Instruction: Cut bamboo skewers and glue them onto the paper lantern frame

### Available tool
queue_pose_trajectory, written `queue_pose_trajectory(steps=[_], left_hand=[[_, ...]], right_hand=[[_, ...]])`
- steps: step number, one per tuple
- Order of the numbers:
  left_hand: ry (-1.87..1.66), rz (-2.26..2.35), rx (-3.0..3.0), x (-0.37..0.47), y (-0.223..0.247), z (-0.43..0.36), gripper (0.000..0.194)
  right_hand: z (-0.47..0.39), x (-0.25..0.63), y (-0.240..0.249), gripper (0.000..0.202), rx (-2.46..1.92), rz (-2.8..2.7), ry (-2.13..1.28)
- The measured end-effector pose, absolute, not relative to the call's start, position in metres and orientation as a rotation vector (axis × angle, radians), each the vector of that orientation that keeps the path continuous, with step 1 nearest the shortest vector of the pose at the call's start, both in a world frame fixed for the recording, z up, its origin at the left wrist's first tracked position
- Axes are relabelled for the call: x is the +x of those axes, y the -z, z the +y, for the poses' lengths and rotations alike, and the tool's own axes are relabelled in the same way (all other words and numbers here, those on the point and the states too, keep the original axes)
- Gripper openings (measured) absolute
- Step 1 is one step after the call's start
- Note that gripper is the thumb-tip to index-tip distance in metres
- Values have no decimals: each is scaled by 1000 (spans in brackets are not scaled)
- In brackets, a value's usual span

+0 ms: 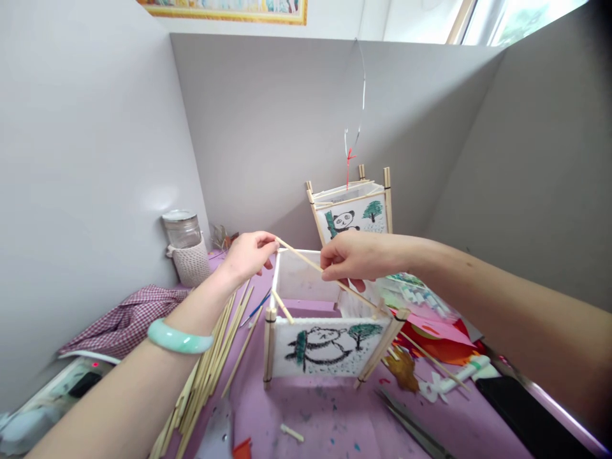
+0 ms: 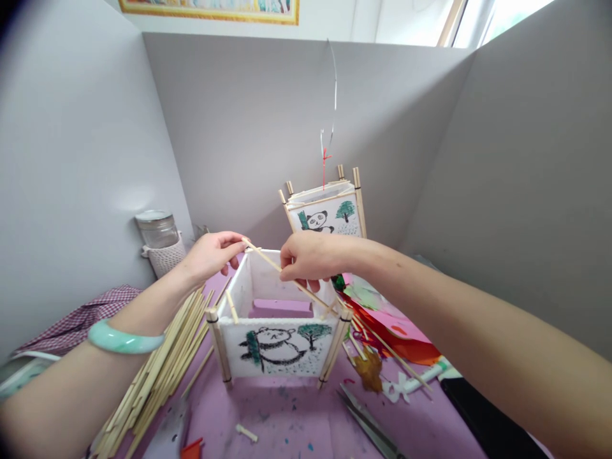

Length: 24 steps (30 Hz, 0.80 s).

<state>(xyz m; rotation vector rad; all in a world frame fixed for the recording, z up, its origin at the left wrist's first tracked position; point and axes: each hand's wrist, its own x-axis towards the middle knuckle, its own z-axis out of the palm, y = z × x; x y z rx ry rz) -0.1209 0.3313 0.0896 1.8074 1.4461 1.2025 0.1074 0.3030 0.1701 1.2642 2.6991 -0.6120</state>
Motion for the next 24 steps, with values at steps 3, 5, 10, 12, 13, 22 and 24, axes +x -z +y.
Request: queue_pose_trajectory(steps=[3, 5, 10, 12, 13, 22, 24], left_hand=[[-1188, 1470, 1787, -119, -91, 329, 21], [-1185, 1492, 1782, -118, -92, 328, 20], [-1173, 1496, 1784, -117, -94, 325, 20], [-1170, 1497, 1784, -117, -94, 324, 20], [-1168, 1501, 1783, -117, -95, 324, 19], [-1176, 1520, 1767, -117, -98, 321, 18], [-1182, 1517, 1762, -116, -98, 321, 18]], right_hand=[[305, 104, -168, 14, 1259, 2694, 576], [307, 102, -167, 14, 1247, 2698, 569], [307, 100, -167, 14, 1227, 2678, 577], [307, 101, -168, 14, 1230, 2673, 558], [307, 101, -168, 14, 1234, 2670, 544], [306, 99, -166, 13, 1275, 2623, 551], [306, 99, -166, 14, 1271, 2629, 545]])
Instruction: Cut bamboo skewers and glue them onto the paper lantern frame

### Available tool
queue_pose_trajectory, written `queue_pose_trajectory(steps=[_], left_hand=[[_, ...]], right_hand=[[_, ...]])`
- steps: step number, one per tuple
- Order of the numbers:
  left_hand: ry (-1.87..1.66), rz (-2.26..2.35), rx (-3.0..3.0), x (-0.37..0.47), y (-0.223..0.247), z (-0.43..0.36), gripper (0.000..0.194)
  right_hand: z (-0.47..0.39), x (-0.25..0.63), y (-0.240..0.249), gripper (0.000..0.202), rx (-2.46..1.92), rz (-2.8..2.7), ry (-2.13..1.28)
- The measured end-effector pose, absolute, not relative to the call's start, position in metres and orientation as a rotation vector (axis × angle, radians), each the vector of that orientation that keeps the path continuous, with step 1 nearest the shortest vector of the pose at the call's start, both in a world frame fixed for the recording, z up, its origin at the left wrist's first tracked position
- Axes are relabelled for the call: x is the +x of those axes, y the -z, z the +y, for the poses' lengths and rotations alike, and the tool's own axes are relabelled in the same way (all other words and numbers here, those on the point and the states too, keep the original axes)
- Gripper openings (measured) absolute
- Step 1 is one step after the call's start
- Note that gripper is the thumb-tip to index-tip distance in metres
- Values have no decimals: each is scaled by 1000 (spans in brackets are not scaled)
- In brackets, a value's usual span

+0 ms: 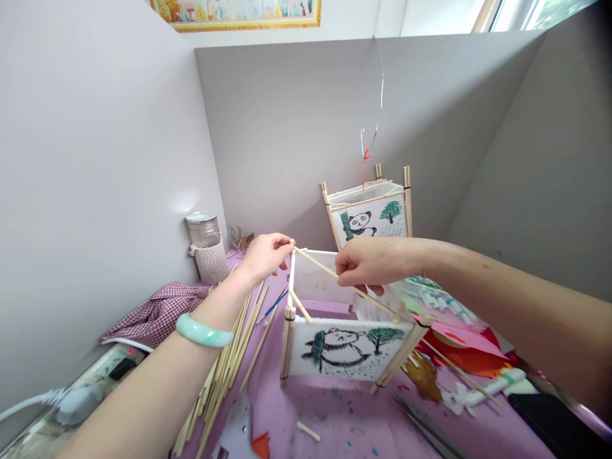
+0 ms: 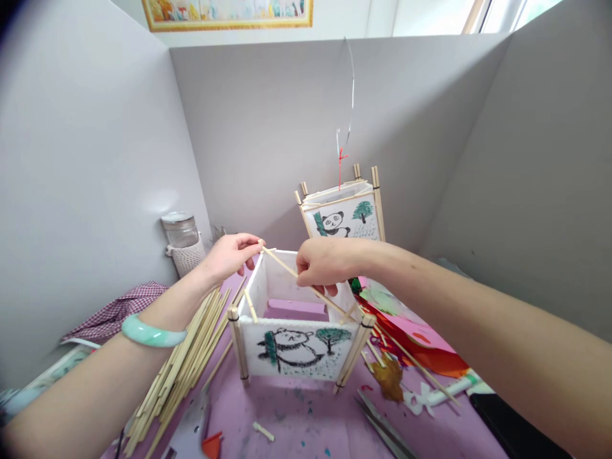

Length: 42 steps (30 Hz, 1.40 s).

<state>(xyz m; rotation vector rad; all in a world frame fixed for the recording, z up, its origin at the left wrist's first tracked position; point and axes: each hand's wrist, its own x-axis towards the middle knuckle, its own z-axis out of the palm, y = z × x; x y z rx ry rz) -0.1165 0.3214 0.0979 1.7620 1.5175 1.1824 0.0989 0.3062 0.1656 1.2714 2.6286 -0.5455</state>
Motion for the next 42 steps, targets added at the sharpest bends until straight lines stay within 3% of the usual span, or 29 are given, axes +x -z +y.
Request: queue_pose_trajectory(steps=[21, 27, 31, 36, 42], left_hand=[[-1181, 1496, 1770, -117, -95, 322, 23], [-1315, 1525, 1755, -127, -100, 325, 27], [-1584, 1660, 1864, -124, -121, 305, 23], [-1918, 1483, 2313, -103, -147, 256, 13], [-1716, 1062, 2720, -70, -157, 194, 13]], right_hand=[[299, 98, -172, 17, 1355, 2682, 541], [300, 103, -175, 20, 1542, 2888, 588], [293, 106, -181, 23, 1634, 2959, 646], [278, 109, -183, 25, 1533, 3009, 977], [244, 110, -184, 19, 1322, 2955, 1658]])
